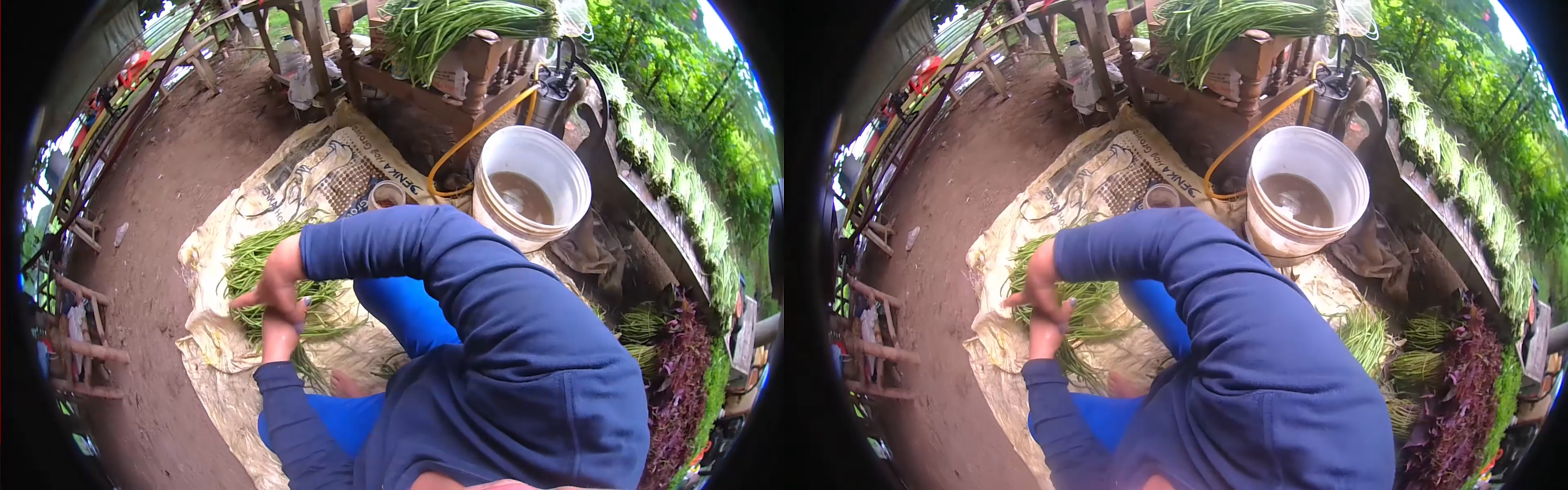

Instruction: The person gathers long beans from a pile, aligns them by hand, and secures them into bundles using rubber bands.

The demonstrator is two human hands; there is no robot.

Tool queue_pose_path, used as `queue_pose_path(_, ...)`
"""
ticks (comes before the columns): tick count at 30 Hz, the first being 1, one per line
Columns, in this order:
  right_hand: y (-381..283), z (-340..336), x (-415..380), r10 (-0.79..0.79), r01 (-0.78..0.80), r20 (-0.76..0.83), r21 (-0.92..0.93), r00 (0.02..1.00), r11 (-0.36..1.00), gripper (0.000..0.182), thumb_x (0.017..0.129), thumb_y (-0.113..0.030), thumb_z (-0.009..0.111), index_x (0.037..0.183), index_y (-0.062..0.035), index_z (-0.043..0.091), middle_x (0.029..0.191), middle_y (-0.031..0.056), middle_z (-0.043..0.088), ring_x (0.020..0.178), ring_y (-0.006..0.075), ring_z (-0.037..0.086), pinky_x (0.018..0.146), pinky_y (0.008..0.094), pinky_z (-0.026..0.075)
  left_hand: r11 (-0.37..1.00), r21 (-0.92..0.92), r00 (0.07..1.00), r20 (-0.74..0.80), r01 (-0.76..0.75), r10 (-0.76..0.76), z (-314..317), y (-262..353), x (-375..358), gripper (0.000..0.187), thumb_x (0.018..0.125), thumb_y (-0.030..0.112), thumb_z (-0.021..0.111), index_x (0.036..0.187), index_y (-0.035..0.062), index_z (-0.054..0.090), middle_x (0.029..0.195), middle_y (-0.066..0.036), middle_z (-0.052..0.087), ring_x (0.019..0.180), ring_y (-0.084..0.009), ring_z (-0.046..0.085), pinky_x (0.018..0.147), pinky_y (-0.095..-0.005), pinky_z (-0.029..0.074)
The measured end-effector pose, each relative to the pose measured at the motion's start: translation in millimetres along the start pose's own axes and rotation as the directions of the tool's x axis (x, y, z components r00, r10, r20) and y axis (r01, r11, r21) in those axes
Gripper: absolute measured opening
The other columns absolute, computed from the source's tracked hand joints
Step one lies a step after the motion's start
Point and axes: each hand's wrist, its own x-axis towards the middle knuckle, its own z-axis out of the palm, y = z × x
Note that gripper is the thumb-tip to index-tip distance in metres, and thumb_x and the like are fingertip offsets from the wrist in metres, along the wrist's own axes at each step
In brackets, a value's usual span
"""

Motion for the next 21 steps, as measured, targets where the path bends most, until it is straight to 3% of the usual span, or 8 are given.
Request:
queue_pose_path(5,36,9,14,0.039,-0.262,0.628,0.266,0.777,0.928,0.091,0.070,-0.020,0.080,0.142,-0.0131,0.026,0.115,0.0100,0.059,0.094,0.0211,0.059,0.077,0.0323,0.051,0.964,-0.101,0.964,0.128,0.247,-0.234,-15,47,-8,0.041,0.074,0.011,0.071,0.111,0.0005,0.059,0.093,-0.019,0.067,0.093,-0.0342,0.065,0.080,-0.0375,0.049)
queue_pose_path(10,43,4,-1,-0.044,-0.239,0.391,0.644,0.920,0.727,0.122,0.067,-0.017,0.083,0.151,-0.0203,-0.007,0.097,0.0127,0.063,0.077,0.0230,0.064,0.071,0.0385,0.054,0.924,-0.315,0.971,-0.031,0.216,-0.238,-22,34,-6,0.063,0.073,0.012,0.071,0.129,0.0015,0.045,0.099,-0.023,0.065,0.098,-0.0391,0.062,0.085,-0.0392,0.049)
queue_pose_path(12,3,10,-7,0.057,-0.057,0.025,0.010,0.998,0.998,0.127,0.064,-0.022,0.083,0.151,-0.0198,-0.009,0.116,0.0175,0.061,0.106,0.0311,0.060,0.099,0.0530,0.041,0.980,0.132,0.961,0.216,0.146,-0.173,10,-12,2,0.063,0.074,0.014,0.070,0.129,0.0009,0.044,0.098,-0.024,0.064,0.097,-0.0405,0.061,0.084,-0.0409,0.050)
queue_pose_path(14,-29,2,-30,-0.138,0.055,-0.163,-0.432,0.977,0.900,0.128,0.057,-0.034,0.085,0.152,-0.0191,0.000,0.135,0.0157,0.051,0.124,0.0328,0.049,0.111,0.0573,0.023,0.776,0.570,0.863,-0.216,-0.269,0.458,23,-32,3,0.053,0.073,0.010,0.069,0.121,-0.0001,0.052,0.090,-0.021,0.066,0.085,-0.0386,0.064,0.079,-0.0390,0.051)
queue_pose_path(16,7,-11,-28,-0.143,0.027,-0.381,-0.294,0.914,0.956,0.117,0.060,-0.036,0.083,0.151,-0.0170,0.012,0.138,0.0152,0.049,0.126,0.0297,0.048,0.108,0.0647,0.020,0.955,-0.049,0.955,0.048,0.293,-0.291,-44,17,-1,0.031,0.076,0.012,0.069,0.104,0.0001,0.061,0.076,-0.012,0.067,0.068,-0.0308,0.065,0.072,-0.0365,0.051)
queue_pose_path(17,70,5,-7,-0.244,0.226,-0.556,-0.103,0.794,0.969,0.115,0.055,-0.048,0.085,0.147,-0.0135,0.026,0.137,0.0165,0.049,0.127,0.0290,0.047,0.110,0.0629,0.013,0.830,-0.473,0.951,0.068,0.296,-0.301,-59,16,-4,0.023,0.079,0.015,0.070,0.096,0.0024,0.062,0.069,-0.006,0.062,0.060,-0.0244,0.060,0.069,-0.0356,0.050)
queue_pose_path(19,50,-11,-23,0.439,-0.510,-0.415,-0.073,0.797,0.857,0.091,0.077,-0.059,0.065,0.144,-0.0080,0.033,0.111,0.0086,0.068,0.112,0.0286,0.059,0.113,0.0544,0.015,0.389,-0.908,0.926,-0.005,0.154,-0.379,-80,8,-11,0.016,0.083,0.020,0.070,0.087,0.0066,0.062,0.060,0.001,0.053,0.051,-0.0137,0.051,0.064,-0.0340,0.048)
queue_pose_path(21,56,-16,-16,0.386,-0.269,-0.162,0.480,0.908,0.835,0.050,0.089,-0.043,0.059,0.118,-0.0025,0.062,0.101,0.0081,0.070,0.093,0.0203,0.065,0.100,0.0512,0.039,0.183,-0.983,0.861,-0.113,-0.023,-0.497,-92,1,-13,0.017,0.083,0.023,0.071,0.086,0.0089,0.062,0.058,0.004,0.046,0.050,-0.0097,0.045,0.063,-0.0331,0.047)
